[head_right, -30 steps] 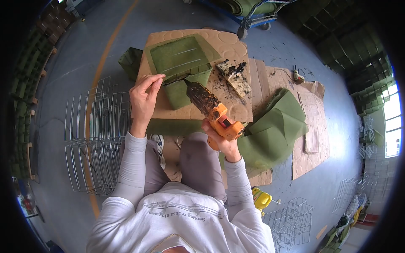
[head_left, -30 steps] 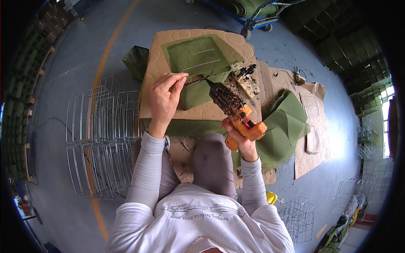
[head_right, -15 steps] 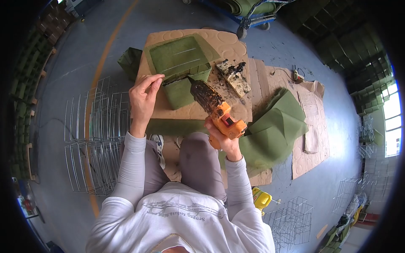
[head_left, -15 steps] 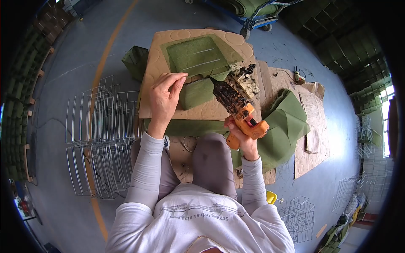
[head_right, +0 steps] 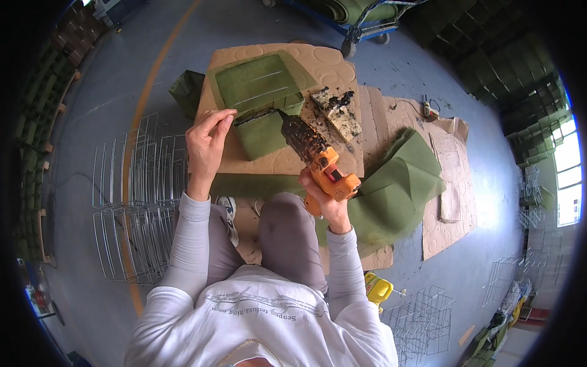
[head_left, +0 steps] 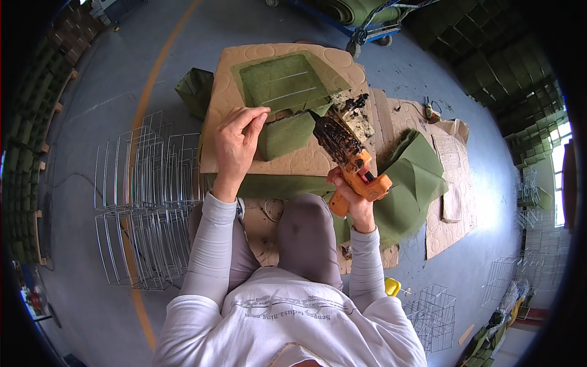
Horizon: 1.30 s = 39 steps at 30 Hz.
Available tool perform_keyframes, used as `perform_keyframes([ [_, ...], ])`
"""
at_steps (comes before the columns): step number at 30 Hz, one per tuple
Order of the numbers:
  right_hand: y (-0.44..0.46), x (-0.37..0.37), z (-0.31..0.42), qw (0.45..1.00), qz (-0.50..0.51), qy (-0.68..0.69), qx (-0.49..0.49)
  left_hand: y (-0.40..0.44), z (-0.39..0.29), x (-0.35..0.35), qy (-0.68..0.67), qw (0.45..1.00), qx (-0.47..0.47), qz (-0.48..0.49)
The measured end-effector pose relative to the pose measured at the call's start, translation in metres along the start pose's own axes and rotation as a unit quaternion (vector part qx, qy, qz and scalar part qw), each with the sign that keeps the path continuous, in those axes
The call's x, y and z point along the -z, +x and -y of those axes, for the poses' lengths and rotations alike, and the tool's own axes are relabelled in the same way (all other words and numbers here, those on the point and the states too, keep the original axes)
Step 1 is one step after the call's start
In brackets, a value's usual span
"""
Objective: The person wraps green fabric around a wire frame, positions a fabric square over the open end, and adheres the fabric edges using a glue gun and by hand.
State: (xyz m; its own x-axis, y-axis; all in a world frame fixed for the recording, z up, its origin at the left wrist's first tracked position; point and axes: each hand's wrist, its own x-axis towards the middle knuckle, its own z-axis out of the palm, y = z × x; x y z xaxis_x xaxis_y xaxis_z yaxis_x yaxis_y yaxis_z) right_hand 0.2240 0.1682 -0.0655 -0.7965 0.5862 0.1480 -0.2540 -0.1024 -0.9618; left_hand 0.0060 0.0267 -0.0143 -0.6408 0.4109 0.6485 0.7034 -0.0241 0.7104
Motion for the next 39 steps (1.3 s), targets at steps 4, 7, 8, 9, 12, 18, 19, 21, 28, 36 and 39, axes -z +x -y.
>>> perform_keyframes([
  [4,0.0,0.004,-0.003,1.0,-0.008,-0.02,-0.002,0.0,-0.001,0.0,-0.005,1.0,0.008,0.003],
  [7,0.002,0.003,0.001,1.0,-0.014,0.009,0.01,0.0,0.001,0.001,0.006,1.0,0.005,0.007],
  [8,0.002,0.003,0.001,1.0,-0.017,0.007,0.011,0.0,0.001,0.0,0.006,1.0,0.006,0.007],
  [9,0.001,0.004,0.001,1.0,-0.021,0.006,0.012,0.0,0.001,0.0,0.003,1.0,0.005,0.005],
  [12,0.003,0.008,-0.001,1.0,-0.014,0.001,0.017,0.0,0.0,0.0,0.001,1.0,0.007,0.004],
  [18,0.003,0.016,-0.005,1.0,-0.022,0.006,0.003,0.0,0.0,0.001,0.004,1.0,0.008,0.006],
  [19,0.002,0.016,-0.005,1.0,-0.022,0.006,0.003,0.0,0.0,0.0,0.003,1.0,0.007,0.005],
  [21,0.002,0.014,-0.004,0.999,-0.033,0.008,0.006,0.0,0.0,0.001,0.003,1.0,0.011,0.007],
  [28,0.006,0.02,-0.001,0.999,-0.029,-0.033,0.005,0.0,0.0,0.001,0.006,1.0,0.007,0.005],
  [36,0.01,0.017,0.004,0.997,-0.07,-0.017,0.022,0.0,-0.001,0.001,0.002,1.0,0.01,0.004],
  [39,0.011,0.021,0.003,0.997,-0.065,-0.041,0.017,0.0,0.0,0.001,0.001,1.0,0.007,0.003],
])
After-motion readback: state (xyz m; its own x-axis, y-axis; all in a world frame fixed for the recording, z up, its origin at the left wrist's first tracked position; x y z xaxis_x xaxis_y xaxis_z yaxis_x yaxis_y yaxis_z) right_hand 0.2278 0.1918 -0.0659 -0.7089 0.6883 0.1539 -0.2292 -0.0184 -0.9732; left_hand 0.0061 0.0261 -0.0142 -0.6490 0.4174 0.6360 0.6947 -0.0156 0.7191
